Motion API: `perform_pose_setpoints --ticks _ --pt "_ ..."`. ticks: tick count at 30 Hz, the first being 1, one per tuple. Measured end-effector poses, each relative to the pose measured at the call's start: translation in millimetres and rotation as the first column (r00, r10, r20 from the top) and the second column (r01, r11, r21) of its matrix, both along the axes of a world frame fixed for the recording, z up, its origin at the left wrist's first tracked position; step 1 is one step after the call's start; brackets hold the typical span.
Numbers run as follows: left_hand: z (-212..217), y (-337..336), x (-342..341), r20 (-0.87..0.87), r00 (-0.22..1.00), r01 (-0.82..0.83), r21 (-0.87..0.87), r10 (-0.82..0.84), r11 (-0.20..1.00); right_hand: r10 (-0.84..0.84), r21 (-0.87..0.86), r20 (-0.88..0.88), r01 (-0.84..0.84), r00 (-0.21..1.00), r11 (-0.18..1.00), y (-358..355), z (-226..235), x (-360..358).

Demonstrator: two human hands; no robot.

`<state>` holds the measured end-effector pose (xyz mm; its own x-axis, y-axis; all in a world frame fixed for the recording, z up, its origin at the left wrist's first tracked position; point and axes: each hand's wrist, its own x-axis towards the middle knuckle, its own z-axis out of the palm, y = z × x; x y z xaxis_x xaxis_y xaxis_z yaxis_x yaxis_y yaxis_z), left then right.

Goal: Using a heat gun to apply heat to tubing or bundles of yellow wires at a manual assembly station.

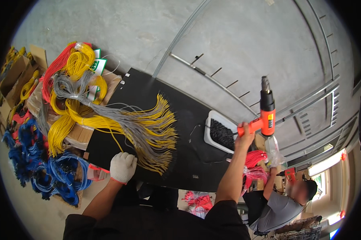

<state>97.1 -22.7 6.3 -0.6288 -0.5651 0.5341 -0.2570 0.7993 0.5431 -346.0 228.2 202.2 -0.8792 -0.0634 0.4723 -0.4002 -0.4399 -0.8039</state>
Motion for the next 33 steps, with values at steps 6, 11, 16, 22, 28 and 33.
perform_pose_setpoints --ticks 6,11,16,22,28,33 --pt "-1.6 -1.9 -3.1 -0.008 1.0 0.003 -0.003 -0.003 1.0 0.009 0.119 -0.013 -0.008 1.0 0.993 2.4 29.6 29.2" --pt "-5.9 -2.4 -4.0 0.014 1.0 -0.003 -0.019 0.003 1.0 0.206 0.043 -0.026 -0.205 0.978 0.978 21.8 48.1 50.0" --pt "-6.6 -1.4 -2.5 0.038 0.999 0.001 -0.03 0.0 1.0 -0.109 0.217 -0.099 0.128 0.989 0.968 40.1 67.5 96.9" --pt "-3.1 0.9 -3.6 0.0 1.0 0.024 -0.037 -0.024 0.999 -0.428 0.387 -0.357 0.549 0.83 0.741 127.6 60.1 123.6" --pt "-0.6 -0.8 0.3 0.007 1.0 -0.006 -0.026 0.006 1.0 -0.473 0.703 -0.309 0.534 0.825 0.471 229.6 69.9 191.6" --pt "-3.1 -1.3 -8.0 0.015 1.0 0.018 -0.06 -0.017 0.998 -0.285 0.445 -0.82 0.866 0.496 0.227 316.4 54.3 242.5"
